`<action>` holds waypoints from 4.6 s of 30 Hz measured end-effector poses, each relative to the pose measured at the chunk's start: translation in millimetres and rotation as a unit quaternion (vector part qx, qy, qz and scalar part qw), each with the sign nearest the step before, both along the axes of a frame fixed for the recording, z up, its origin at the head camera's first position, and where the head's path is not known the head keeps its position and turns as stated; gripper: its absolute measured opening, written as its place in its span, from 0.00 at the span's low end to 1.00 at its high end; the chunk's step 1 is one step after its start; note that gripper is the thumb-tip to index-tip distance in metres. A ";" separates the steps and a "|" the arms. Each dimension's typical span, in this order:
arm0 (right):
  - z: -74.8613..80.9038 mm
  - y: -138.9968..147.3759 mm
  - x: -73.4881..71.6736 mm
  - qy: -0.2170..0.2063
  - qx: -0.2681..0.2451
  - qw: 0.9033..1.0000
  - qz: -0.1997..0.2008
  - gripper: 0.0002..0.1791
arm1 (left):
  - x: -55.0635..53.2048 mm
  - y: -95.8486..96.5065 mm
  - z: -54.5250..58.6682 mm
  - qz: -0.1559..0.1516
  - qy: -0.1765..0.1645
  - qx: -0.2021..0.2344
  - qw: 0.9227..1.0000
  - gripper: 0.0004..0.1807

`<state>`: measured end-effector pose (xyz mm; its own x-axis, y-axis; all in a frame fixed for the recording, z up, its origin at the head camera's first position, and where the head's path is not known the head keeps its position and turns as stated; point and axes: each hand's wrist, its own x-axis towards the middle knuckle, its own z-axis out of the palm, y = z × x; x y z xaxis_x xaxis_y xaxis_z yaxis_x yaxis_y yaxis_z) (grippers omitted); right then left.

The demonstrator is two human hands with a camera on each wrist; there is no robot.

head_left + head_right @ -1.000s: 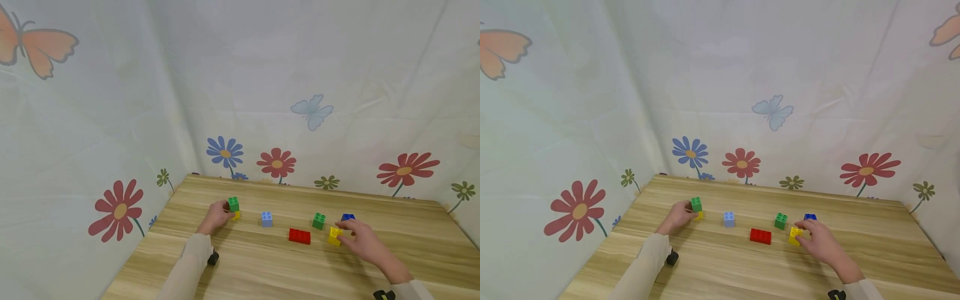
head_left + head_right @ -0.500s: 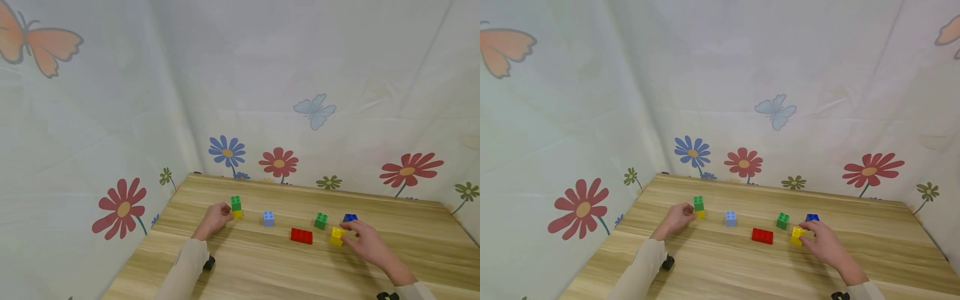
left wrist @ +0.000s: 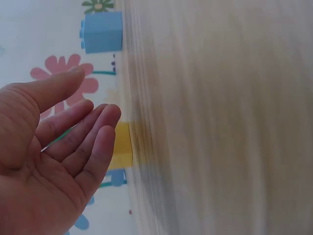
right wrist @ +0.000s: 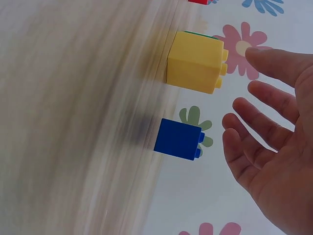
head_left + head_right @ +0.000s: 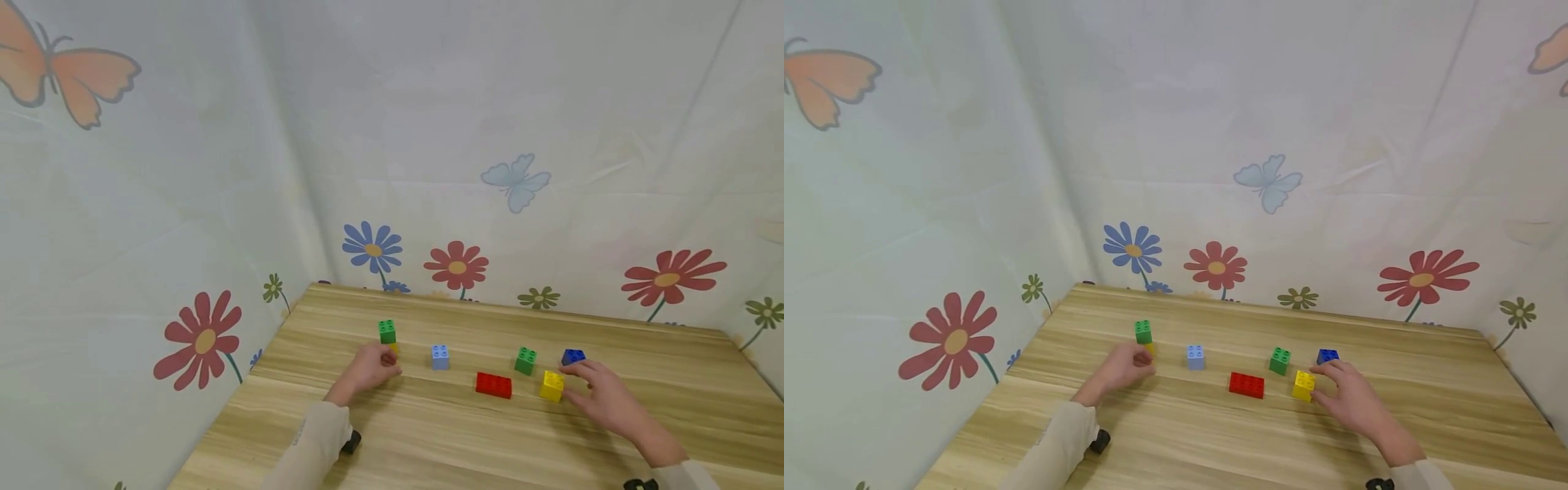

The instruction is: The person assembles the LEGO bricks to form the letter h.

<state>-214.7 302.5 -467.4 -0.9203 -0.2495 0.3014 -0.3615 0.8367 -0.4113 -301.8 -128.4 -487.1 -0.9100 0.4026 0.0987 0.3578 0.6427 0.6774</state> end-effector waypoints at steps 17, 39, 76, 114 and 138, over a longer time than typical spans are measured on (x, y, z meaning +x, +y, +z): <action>-7.6 -1.6 -8.8 -0.081 0.008 0.997 0.008 0.24 | 2.2 60.4 4.2 0.002 -0.040 -0.044 0.998 0.29; -17.6 -6.3 -23.7 -0.132 0.016 0.991 0.021 0.25 | -16.8 80.1 3.7 0.019 -0.064 -0.047 0.997 0.15; 19.1 -82.2 -34.6 -0.062 -0.030 0.994 0.085 0.25 | -21.7 79.3 -3.9 -0.003 -0.090 0.013 0.996 0.14; 14.1 -159.3 -68.0 -0.146 -0.121 0.979 0.081 0.23 | -24.0 79.5 -5.1 -0.030 -0.111 0.037 0.993 0.17; 1.1 -164.4 -80.3 -0.153 -0.110 0.980 0.068 0.20 | -22.5 78.5 -6.7 -0.024 -0.096 0.040 0.994 0.17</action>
<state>-295.0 138.1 -466.4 -0.9387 -0.3359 0.0770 -0.2951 0.6678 -0.6833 -324.3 -49.9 -493.8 -0.8949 0.4443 -0.0416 0.2465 0.5699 0.7839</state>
